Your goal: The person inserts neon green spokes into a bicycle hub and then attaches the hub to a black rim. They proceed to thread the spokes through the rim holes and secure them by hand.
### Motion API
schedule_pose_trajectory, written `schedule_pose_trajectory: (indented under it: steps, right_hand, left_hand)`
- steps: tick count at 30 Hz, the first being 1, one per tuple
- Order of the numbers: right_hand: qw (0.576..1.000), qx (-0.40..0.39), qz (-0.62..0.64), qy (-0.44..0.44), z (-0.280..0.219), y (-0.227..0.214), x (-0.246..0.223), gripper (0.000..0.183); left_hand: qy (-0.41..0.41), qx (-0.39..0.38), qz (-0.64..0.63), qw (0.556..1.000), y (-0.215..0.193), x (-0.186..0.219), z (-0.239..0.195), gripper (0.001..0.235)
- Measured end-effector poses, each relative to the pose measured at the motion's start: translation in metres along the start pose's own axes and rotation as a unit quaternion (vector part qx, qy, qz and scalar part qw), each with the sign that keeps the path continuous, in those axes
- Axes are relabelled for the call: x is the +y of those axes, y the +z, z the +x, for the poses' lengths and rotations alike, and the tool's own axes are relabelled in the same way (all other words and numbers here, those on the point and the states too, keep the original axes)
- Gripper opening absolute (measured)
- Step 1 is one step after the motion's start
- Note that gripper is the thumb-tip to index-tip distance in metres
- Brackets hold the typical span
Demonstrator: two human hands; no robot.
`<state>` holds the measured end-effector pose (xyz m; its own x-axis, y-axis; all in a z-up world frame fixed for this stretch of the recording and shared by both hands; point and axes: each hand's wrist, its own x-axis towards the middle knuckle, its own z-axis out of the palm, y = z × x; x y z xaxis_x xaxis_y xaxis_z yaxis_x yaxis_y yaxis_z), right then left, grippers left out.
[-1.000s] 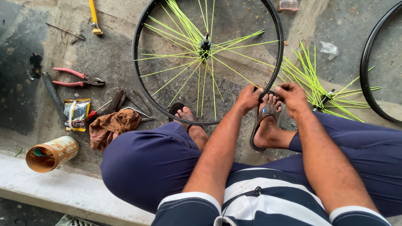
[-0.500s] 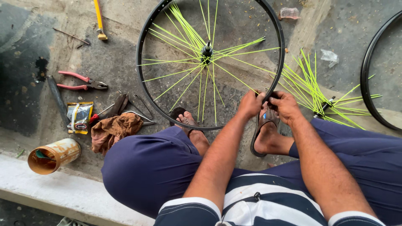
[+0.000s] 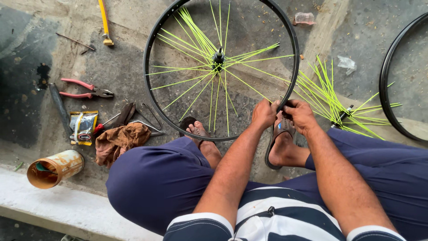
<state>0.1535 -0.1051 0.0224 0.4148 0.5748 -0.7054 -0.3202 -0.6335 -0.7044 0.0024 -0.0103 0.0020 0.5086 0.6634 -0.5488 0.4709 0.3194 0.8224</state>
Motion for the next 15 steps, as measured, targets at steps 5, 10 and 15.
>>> schedule_pose_trajectory:
  steps: [5, 10, 15]
  right_hand:
    - [0.999, -0.012, 0.032, 0.003, -0.002, 0.002, -0.008, 0.016]
    - [0.999, -0.010, 0.035, 0.027, 0.000, 0.003, -0.004, 0.016]
    - [0.999, -0.005, 0.047, 0.016, 0.011, -0.002, 0.004, 0.015]
  left_hand:
    - [0.034, -0.036, -0.047, 0.998, -0.009, 0.009, -0.005, 0.039]
    - [0.006, 0.037, 0.184, 0.982, -0.032, 0.027, -0.014, 0.047]
    - [0.232, 0.485, 0.343, 0.770, -0.070, 0.015, -0.014, 0.057]
